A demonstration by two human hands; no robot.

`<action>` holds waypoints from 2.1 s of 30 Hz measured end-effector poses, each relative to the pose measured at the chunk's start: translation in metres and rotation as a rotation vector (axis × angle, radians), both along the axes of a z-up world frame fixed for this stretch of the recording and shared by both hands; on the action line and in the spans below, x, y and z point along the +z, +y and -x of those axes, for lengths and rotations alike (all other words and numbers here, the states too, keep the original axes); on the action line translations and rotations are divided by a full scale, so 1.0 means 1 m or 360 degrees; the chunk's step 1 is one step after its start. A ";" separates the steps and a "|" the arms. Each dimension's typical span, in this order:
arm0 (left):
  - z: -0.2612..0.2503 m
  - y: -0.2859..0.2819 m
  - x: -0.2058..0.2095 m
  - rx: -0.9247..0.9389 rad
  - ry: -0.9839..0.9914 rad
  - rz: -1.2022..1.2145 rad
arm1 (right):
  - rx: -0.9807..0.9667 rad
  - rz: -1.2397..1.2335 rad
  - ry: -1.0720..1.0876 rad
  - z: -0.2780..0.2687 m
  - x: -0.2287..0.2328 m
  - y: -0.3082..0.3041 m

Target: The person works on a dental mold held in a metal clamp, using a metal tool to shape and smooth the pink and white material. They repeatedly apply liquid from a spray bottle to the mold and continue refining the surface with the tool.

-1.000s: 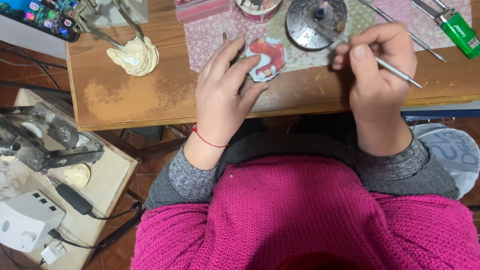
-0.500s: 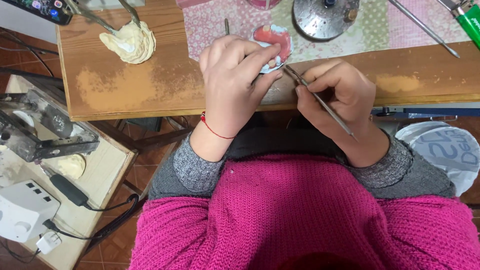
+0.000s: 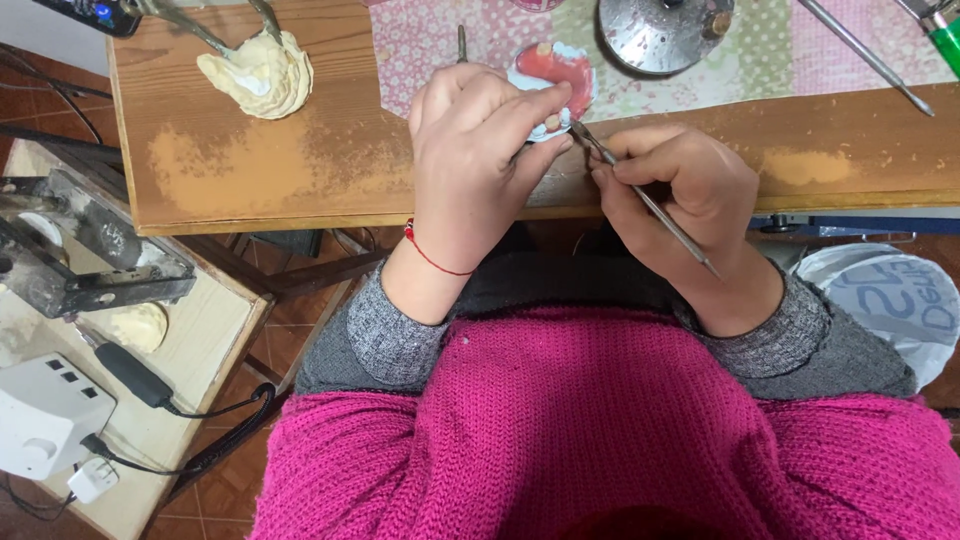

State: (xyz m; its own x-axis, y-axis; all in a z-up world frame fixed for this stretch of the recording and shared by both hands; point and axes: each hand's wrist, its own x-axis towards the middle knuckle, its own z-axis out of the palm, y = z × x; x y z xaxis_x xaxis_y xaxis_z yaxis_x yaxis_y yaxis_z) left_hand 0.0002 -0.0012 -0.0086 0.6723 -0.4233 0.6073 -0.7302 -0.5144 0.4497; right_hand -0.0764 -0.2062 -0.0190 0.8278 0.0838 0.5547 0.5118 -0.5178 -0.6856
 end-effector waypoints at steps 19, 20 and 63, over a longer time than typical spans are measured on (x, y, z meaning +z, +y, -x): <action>0.001 0.000 0.003 -0.0005 -0.0011 -0.0011 | 0.0040 -0.0070 0.0038 -0.003 0.007 0.001; 0.001 -0.001 0.003 -0.0006 -0.0007 -0.0010 | 0.0045 -0.0079 0.0045 -0.003 0.008 0.001; 0.001 0.001 0.000 0.0035 -0.0019 0.0033 | -0.0071 -0.0168 -0.0082 -0.026 0.029 0.002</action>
State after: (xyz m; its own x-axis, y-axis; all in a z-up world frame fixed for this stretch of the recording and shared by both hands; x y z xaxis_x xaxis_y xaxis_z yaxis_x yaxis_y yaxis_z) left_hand -0.0004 -0.0002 -0.0089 0.6738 -0.3957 0.6240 -0.7242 -0.5211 0.4516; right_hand -0.0500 -0.2045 0.0100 0.7995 -0.0133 0.6006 0.5261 -0.4672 -0.7106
